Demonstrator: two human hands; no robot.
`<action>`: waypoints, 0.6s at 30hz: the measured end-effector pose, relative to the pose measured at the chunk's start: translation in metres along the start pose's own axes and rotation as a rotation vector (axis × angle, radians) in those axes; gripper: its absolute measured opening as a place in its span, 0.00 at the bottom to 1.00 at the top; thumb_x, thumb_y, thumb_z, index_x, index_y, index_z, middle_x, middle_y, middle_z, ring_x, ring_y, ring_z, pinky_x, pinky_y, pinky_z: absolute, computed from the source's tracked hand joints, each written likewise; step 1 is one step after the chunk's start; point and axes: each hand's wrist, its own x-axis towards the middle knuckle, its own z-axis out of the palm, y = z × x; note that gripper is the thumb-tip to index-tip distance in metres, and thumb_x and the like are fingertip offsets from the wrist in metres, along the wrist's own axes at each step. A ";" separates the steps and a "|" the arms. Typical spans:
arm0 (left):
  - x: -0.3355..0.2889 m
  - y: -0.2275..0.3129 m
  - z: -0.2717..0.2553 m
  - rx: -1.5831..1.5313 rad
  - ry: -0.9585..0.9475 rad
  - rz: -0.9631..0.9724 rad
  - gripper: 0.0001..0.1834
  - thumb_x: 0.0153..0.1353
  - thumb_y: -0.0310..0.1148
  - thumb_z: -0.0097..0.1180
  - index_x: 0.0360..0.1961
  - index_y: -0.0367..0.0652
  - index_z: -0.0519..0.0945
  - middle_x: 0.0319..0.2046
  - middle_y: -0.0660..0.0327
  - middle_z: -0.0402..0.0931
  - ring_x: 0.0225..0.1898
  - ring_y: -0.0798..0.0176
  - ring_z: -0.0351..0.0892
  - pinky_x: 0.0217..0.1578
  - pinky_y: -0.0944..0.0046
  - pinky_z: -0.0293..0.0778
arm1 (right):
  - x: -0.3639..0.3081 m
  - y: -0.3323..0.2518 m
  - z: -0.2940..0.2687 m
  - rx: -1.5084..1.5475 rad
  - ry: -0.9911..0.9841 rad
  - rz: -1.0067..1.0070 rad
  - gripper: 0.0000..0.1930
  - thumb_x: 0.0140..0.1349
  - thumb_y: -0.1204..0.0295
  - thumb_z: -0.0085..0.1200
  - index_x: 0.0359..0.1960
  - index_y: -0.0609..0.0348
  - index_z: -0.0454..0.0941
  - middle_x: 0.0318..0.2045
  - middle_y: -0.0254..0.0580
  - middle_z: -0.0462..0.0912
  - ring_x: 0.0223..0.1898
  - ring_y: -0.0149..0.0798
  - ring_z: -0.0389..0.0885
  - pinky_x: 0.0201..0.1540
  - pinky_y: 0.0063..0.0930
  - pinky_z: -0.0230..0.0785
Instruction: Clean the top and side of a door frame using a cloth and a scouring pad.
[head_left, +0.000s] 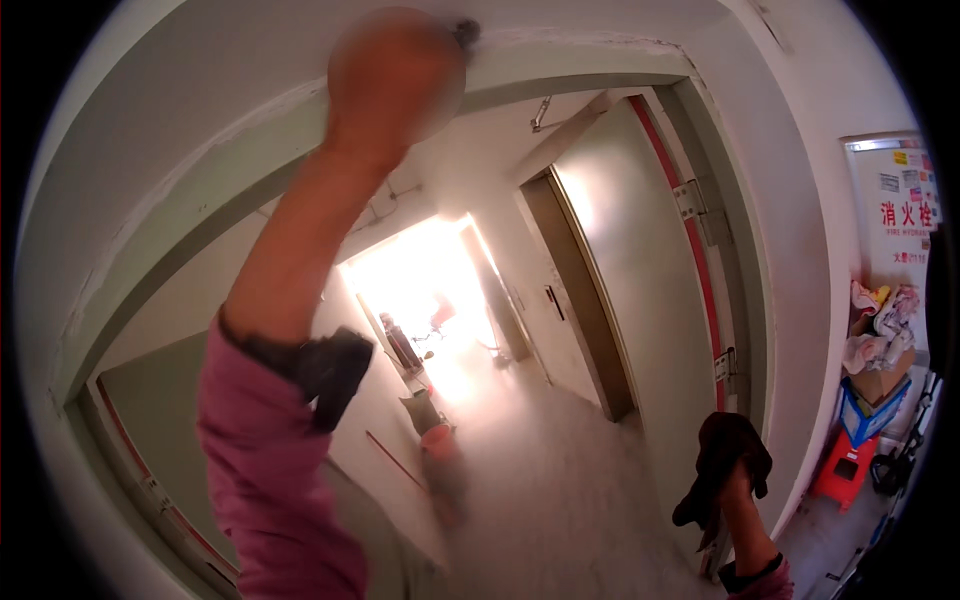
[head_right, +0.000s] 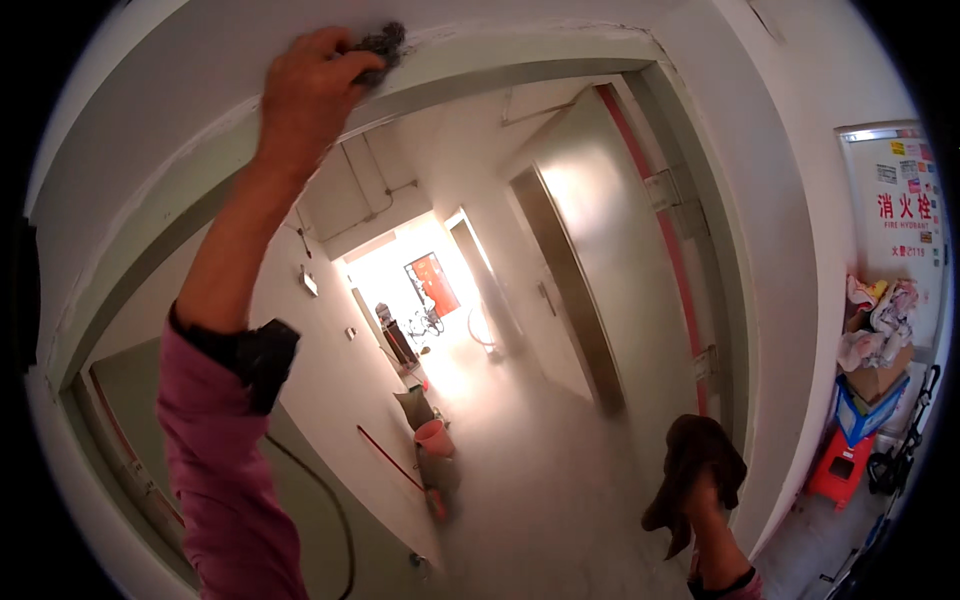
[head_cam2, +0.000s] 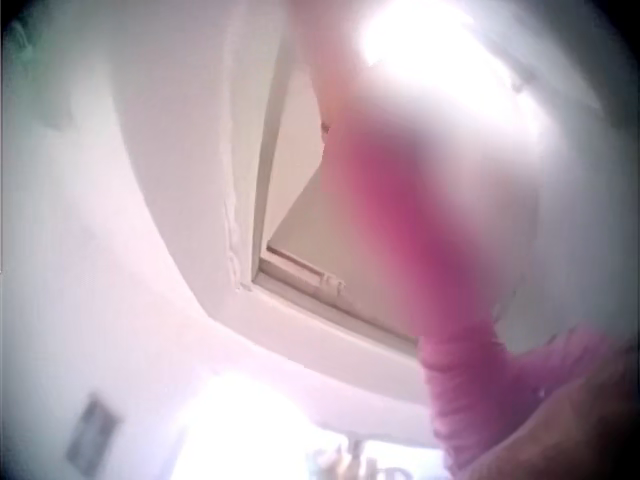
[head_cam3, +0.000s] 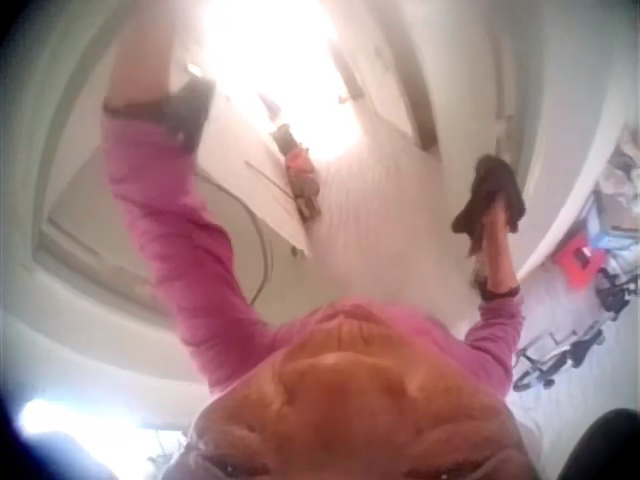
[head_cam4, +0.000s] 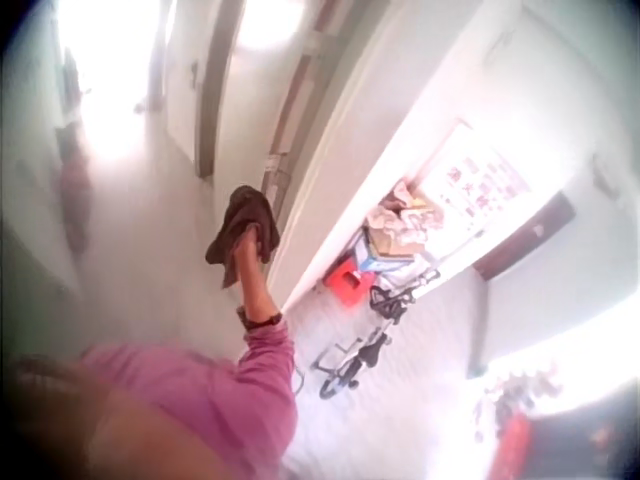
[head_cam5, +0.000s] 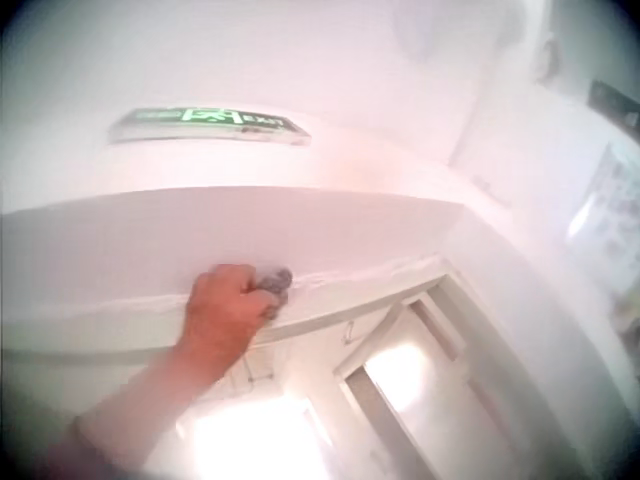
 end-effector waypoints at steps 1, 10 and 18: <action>-0.006 -0.005 -0.002 -0.033 0.028 -0.013 0.14 0.36 0.20 0.57 0.28 0.45 0.78 0.30 0.62 0.73 0.35 0.59 0.72 0.35 0.62 0.67 | -0.001 -0.001 -0.004 0.013 0.017 -0.011 0.25 0.60 0.52 0.38 0.50 0.58 0.63 0.43 0.41 0.71 0.46 0.39 0.68 0.49 0.26 0.60; 0.017 0.045 0.041 -0.245 0.017 0.100 0.10 0.40 0.22 0.52 0.25 0.48 0.77 0.30 0.65 0.75 0.35 0.62 0.72 0.34 0.61 0.65 | -0.019 0.002 -0.030 0.039 0.021 -0.002 0.20 0.60 0.56 0.37 0.47 0.56 0.66 0.40 0.39 0.72 0.44 0.37 0.69 0.47 0.27 0.61; -0.019 -0.011 -0.011 -0.201 -0.023 -0.035 0.16 0.37 0.21 0.57 0.31 0.44 0.74 0.29 0.60 0.74 0.33 0.57 0.72 0.33 0.59 0.65 | -0.036 -0.035 -0.091 -0.075 -0.172 -0.136 0.13 0.59 0.64 0.38 0.42 0.53 0.70 0.37 0.39 0.72 0.42 0.33 0.69 0.46 0.30 0.61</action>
